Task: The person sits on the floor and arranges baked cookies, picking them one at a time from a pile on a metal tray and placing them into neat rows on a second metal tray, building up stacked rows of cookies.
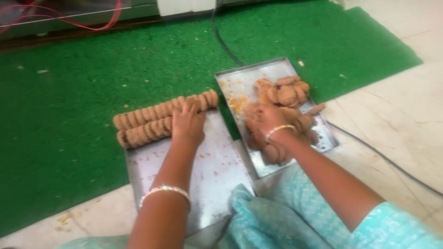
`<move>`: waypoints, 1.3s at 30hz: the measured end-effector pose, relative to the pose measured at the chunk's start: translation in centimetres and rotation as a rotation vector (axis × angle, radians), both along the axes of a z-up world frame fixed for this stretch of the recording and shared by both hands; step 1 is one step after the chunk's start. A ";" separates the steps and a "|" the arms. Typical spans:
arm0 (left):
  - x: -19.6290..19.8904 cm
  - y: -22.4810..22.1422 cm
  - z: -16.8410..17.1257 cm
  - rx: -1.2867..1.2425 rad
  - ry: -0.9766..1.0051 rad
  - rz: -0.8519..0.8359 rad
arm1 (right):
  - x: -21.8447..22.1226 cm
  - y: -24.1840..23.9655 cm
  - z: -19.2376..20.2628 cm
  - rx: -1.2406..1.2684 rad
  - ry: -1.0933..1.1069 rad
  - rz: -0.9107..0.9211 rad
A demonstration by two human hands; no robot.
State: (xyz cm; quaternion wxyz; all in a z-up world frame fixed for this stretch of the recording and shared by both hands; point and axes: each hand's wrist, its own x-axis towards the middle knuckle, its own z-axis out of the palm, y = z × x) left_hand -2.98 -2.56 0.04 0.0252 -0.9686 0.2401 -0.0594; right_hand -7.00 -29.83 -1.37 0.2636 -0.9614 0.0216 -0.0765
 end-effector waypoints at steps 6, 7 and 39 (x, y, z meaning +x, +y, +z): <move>0.3 1.3 -2.0 -0.173 0.126 0.103 | -1.7 2.1 3.9 -0.406 0.184 0.034; 0.0 1.1 -1.6 -0.167 0.125 0.114 | -1.9 1.8 3.2 -0.400 0.182 0.045; 2.4 -15.7 -5.7 -0.682 0.790 0.210 | 4.4 -3.1 1.3 -0.434 0.231 0.269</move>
